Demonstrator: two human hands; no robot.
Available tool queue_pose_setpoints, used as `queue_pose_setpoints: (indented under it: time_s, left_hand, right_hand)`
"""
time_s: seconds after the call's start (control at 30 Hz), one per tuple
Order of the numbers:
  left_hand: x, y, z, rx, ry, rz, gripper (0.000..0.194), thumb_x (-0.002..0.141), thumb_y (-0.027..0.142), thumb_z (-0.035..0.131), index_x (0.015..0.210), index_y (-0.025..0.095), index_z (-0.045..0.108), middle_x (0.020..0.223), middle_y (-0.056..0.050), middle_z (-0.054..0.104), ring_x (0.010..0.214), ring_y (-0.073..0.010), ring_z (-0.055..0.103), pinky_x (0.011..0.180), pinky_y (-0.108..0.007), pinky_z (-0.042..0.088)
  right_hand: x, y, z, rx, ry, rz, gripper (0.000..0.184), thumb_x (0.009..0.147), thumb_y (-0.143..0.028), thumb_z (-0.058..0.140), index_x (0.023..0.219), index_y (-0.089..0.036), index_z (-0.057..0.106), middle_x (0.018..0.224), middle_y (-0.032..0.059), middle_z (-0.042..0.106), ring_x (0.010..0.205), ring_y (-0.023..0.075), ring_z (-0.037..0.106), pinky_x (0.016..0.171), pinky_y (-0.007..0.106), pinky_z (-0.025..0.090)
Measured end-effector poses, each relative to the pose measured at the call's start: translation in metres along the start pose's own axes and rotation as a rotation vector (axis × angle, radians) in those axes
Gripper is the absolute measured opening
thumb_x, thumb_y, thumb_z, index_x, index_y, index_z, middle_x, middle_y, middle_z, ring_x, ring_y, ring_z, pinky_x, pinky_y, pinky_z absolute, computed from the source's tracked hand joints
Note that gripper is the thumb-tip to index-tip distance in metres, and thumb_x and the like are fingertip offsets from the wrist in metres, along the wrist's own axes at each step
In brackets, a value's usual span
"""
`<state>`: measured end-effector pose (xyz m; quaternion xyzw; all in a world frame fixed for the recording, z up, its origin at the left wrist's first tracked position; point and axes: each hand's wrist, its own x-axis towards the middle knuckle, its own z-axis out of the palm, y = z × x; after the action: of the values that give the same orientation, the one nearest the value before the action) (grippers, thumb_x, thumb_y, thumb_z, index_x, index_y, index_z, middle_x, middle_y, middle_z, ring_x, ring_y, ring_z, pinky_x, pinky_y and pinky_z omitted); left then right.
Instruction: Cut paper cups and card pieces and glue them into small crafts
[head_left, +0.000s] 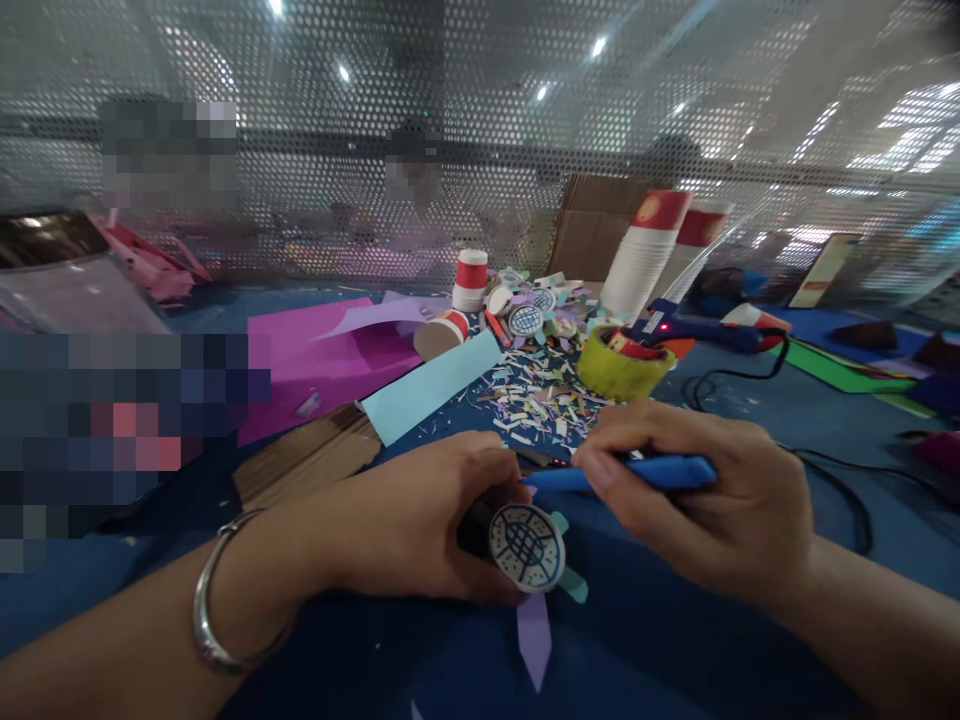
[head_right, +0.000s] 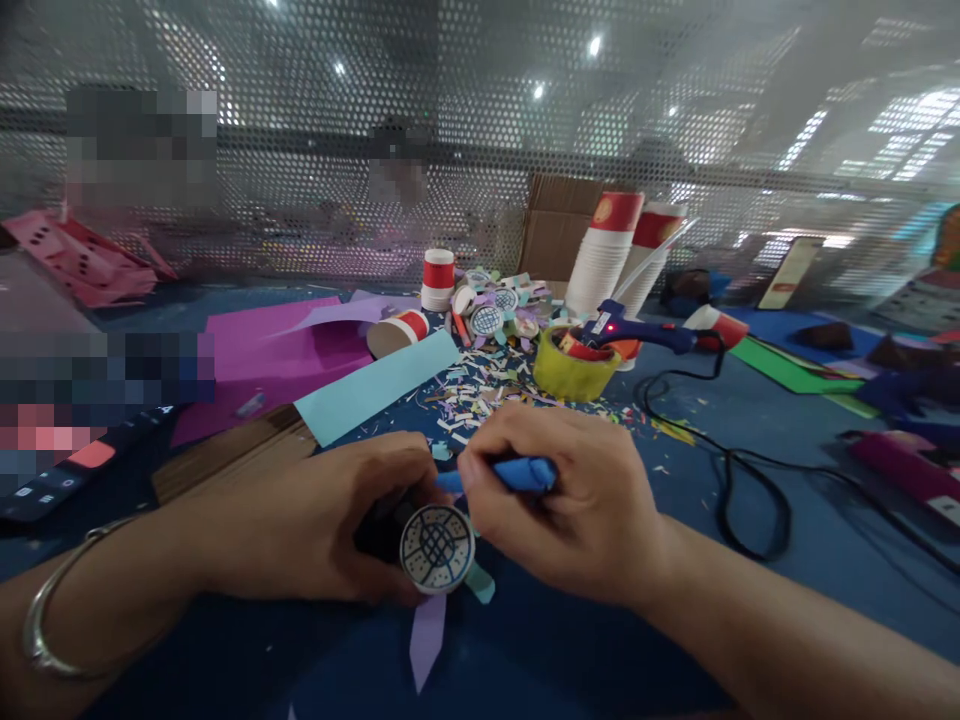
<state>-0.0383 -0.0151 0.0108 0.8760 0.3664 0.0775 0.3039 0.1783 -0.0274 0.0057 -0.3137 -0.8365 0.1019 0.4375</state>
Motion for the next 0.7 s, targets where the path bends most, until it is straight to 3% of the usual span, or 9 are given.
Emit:
queue_pose_setpoints:
  time_s: [0.23, 0.53, 0.7]
  left_hand:
    - [-0.003, 0.005, -0.004, 0.044, 0.092, 0.005, 0.039, 0.070, 0.038, 0.076, 0.102, 0.024, 0.060, 0.098, -0.001, 0.061, 0.082, -0.0195, 0.058, 0.071, -0.030, 0.045]
    - [-0.011, -0.003, -0.018, 0.219, 0.236, 0.086, 0.038, 0.075, 0.023, 0.068, 0.110, 0.024, 0.054, 0.110, -0.004, 0.058, 0.105, -0.0243, 0.054, 0.090, -0.038, 0.044]
    - [-0.011, -0.009, -0.028, 0.391, 0.378, 0.123, 0.038, 0.079, 0.019, 0.061, 0.116, 0.022, 0.053, 0.114, -0.007, 0.054, 0.113, -0.0262, 0.048, 0.097, -0.040, 0.040]
  right_hand:
    - [0.002, 0.004, -0.008, -0.097, 0.125, 0.072, 0.017, 0.086, -0.015, 0.057, 0.071, -0.023, 0.054, 0.061, -0.0024, 0.059, 0.049, 0.0114, 0.052, 0.048, 0.026, 0.041]
    - [0.010, 0.015, -0.009, -0.145, -0.090, 0.078, 0.010, 0.086, -0.017, 0.054, 0.078, -0.019, 0.059, 0.067, -0.0014, 0.062, 0.059, 0.0116, 0.055, 0.058, 0.025, 0.042]
    - [0.014, 0.018, -0.013, -0.142, -0.204, 0.121, 0.008, 0.086, -0.017, 0.055, 0.080, -0.018, 0.061, 0.070, -0.0013, 0.062, 0.060, 0.0111, 0.056, 0.058, 0.024, 0.042]
